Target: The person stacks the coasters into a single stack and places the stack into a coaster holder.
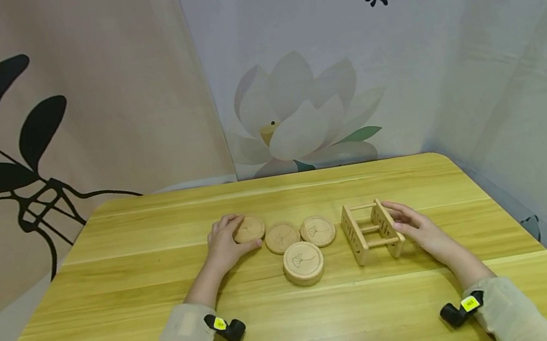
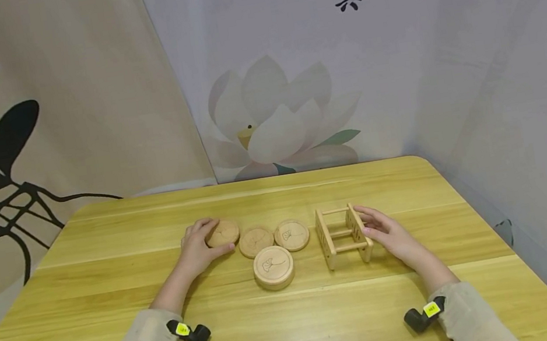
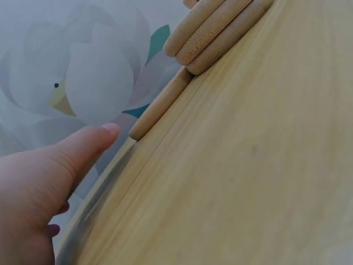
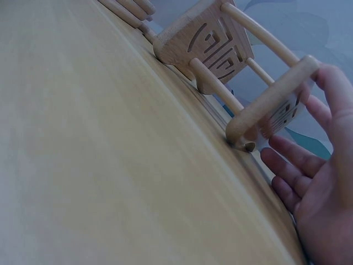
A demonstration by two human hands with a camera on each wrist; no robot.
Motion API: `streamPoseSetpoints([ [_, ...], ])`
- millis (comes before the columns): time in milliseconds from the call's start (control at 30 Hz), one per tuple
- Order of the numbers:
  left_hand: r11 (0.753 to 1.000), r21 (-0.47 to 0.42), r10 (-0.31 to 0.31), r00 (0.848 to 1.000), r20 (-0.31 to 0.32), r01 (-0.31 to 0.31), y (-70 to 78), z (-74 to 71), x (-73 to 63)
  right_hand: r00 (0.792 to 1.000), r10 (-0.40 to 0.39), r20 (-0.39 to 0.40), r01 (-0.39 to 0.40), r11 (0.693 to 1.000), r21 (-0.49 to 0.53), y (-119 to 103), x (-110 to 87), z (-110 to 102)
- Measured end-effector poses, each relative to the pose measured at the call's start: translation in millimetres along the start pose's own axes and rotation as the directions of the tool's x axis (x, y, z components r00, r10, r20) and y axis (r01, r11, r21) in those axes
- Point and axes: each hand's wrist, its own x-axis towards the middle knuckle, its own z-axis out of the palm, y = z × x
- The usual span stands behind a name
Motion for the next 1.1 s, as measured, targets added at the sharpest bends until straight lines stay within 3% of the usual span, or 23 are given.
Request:
streamPoseSetpoints([
  [467, 0.996, -0.085, 0.026, 0.997, -0.073, -0.032, 8.4, 3.0, -0.5, 1.0, -0.013, -0.003, 0.013, 1.0, -0.01, 0, -0.1, 0],
  [1100, 0.985, -0.147, 0.084, 0.994, -0.065, -0.093, 24.7, 13.3, -7.1, 1.0, -0.017, -0.008, 0.017, 1.0, -0.012, 3, 0.1, -1],
])
